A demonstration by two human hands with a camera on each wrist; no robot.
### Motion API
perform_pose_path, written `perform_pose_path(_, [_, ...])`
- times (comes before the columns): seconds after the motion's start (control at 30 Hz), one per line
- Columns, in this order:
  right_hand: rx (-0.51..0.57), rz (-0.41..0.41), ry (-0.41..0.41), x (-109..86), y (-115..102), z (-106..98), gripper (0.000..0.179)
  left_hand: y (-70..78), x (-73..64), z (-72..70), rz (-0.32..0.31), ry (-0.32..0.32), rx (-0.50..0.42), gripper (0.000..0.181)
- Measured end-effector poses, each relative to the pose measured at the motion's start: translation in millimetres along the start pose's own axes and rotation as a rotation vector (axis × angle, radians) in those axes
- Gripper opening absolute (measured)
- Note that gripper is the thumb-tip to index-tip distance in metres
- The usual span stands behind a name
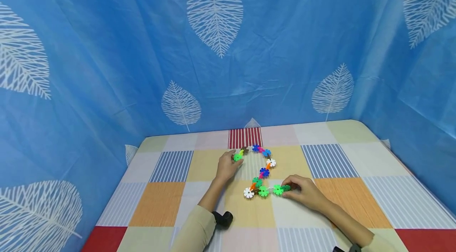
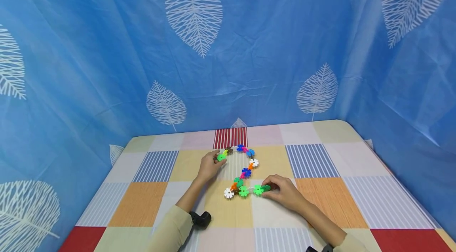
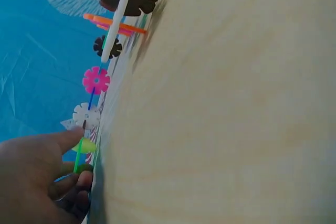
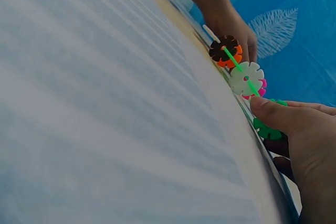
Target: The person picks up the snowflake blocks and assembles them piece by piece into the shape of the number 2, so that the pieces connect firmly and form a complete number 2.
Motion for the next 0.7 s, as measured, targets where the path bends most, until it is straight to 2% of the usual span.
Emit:
perform_pose_path(0.13, [-0.013, 0.015, -0.008, -3.5, 11, 3, 0.027, 4.2, -5.2, -2.3, 0.007, 0.059, 0.079, 0.037])
perform_pose_path(0.23, [-0.014, 0.013, -0.002, -3.1, 11, 4, 0.025, 7.7, -12.2, -3.4, 0.012, 0.068, 0.099, 0.036])
perform_pose_path(0.57, [-0.026, 0.018, -0.004, -2.9, 10, 3, 0.026, 10.1, -30.1, -5.0, 0.052, 0.032, -0.028, 0.035])
perform_pose_path(0.7, [-0.023, 0.043, -0.041, -2.7, 9, 4, 0.029, 6.6, -32.4, -5.7, 0.059, 0.046, -0.06, 0.036])
Point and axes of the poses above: each hand's wrist, its own x-axis towards the middle knuckle, its own z-axis out of the palm, y = z × x, the point moved 7 cm from there along x, towards the middle knuckle, and after that the axes turned 4 degrees about x, right-handed, at the moved point
